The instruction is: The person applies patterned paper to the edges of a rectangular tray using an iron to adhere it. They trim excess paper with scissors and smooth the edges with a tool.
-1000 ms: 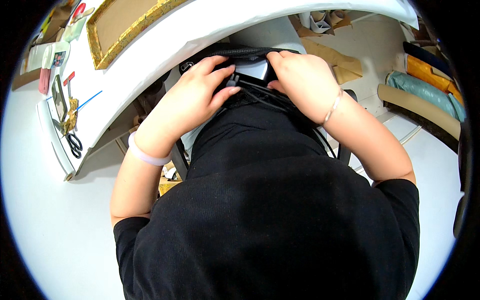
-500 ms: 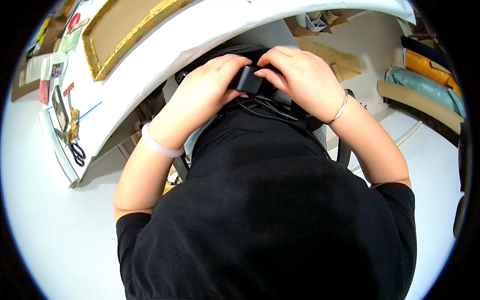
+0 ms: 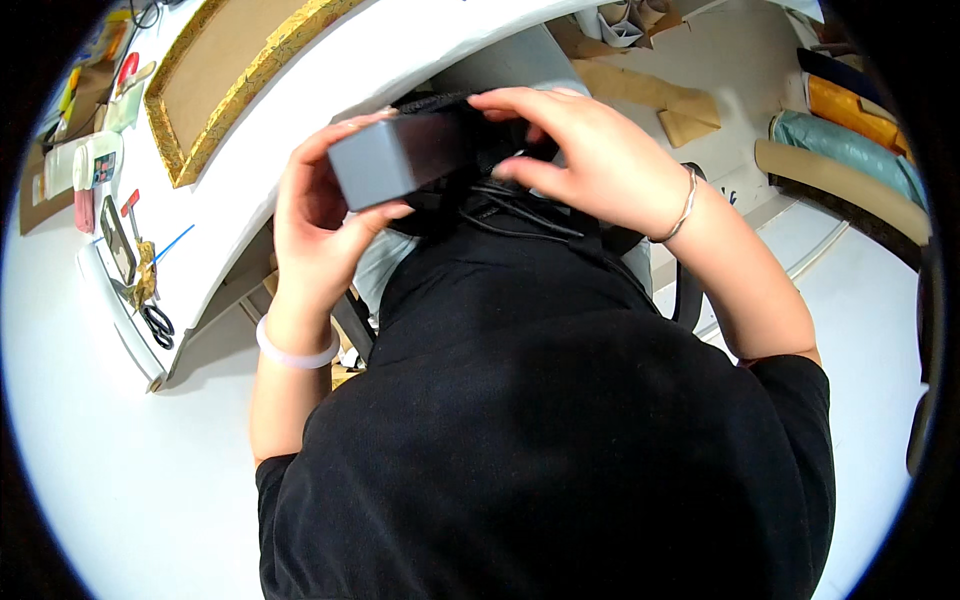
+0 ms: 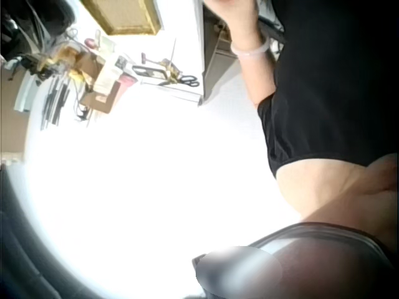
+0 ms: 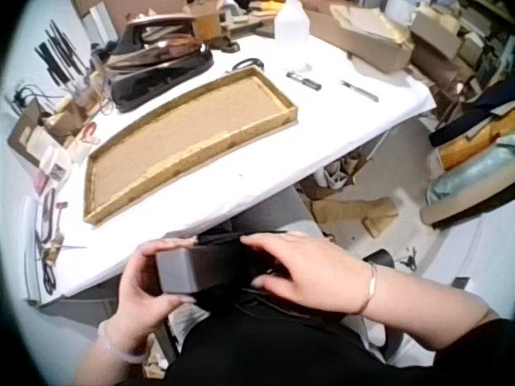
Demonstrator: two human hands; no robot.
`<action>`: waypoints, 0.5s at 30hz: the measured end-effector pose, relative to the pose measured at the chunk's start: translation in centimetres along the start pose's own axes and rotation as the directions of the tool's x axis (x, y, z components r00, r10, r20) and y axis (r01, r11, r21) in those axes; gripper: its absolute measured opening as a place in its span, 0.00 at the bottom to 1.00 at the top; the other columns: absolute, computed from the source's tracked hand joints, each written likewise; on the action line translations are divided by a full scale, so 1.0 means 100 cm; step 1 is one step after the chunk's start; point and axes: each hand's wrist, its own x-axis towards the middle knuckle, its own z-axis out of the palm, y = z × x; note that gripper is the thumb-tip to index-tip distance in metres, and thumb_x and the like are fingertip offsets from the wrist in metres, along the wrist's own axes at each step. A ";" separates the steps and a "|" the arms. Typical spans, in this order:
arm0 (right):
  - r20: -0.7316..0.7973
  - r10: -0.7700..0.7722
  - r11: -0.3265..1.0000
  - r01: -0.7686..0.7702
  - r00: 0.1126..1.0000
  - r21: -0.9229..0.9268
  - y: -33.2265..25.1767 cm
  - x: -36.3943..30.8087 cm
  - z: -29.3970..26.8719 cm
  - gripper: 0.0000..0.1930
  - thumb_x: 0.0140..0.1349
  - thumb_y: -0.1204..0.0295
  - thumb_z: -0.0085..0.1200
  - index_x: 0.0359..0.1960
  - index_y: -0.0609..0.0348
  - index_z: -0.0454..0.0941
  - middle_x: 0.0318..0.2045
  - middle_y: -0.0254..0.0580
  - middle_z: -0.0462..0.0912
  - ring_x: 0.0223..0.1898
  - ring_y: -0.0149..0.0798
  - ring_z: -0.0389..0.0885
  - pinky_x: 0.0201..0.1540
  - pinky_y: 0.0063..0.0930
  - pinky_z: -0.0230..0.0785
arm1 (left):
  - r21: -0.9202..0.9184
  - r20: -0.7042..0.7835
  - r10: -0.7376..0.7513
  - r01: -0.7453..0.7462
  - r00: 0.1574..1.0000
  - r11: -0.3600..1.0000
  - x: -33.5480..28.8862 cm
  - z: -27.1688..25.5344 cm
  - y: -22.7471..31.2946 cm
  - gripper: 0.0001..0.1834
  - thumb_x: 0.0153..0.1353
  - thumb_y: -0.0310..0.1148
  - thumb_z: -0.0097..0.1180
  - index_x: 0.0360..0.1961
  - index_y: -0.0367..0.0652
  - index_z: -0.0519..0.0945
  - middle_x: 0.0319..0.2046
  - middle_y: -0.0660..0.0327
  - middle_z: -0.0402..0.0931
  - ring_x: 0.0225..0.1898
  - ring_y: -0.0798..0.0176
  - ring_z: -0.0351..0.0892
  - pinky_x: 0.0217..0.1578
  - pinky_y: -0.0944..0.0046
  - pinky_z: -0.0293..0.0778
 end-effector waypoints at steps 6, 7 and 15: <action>-0.152 -0.153 0.985 0.163 0.977 0.057 -0.020 0.017 0.012 0.36 0.53 0.65 0.77 0.64 0.57 0.76 0.55 0.49 0.86 0.58 0.56 0.82 0.65 0.45 0.74 | 0.255 0.076 0.184 -0.197 0.980 0.947 0.017 0.018 0.020 0.40 0.50 0.27 0.83 0.65 0.40 0.78 0.63 0.53 0.77 0.67 0.54 0.79 0.65 0.55 0.79; -0.126 -0.098 0.990 0.110 0.987 0.088 -0.019 0.016 0.012 0.35 0.51 0.66 0.77 0.62 0.55 0.77 0.53 0.49 0.86 0.56 0.55 0.84 0.63 0.45 0.76 | 0.286 0.122 0.172 -0.201 0.978 0.937 0.017 0.022 0.025 0.43 0.49 0.25 0.83 0.67 0.37 0.75 0.65 0.51 0.76 0.68 0.52 0.77 0.68 0.51 0.75; -0.185 0.446 0.606 -0.144 0.876 0.782 -0.003 -0.055 0.000 0.22 0.59 0.69 0.78 0.53 0.59 0.84 0.46 0.35 0.89 0.46 0.30 0.87 0.53 0.31 0.81 | 0.553 0.060 -0.015 -0.021 0.998 0.833 -0.002 0.007 0.022 0.16 0.72 0.27 0.63 0.58 0.35 0.80 0.53 0.53 0.81 0.57 0.55 0.84 0.59 0.59 0.79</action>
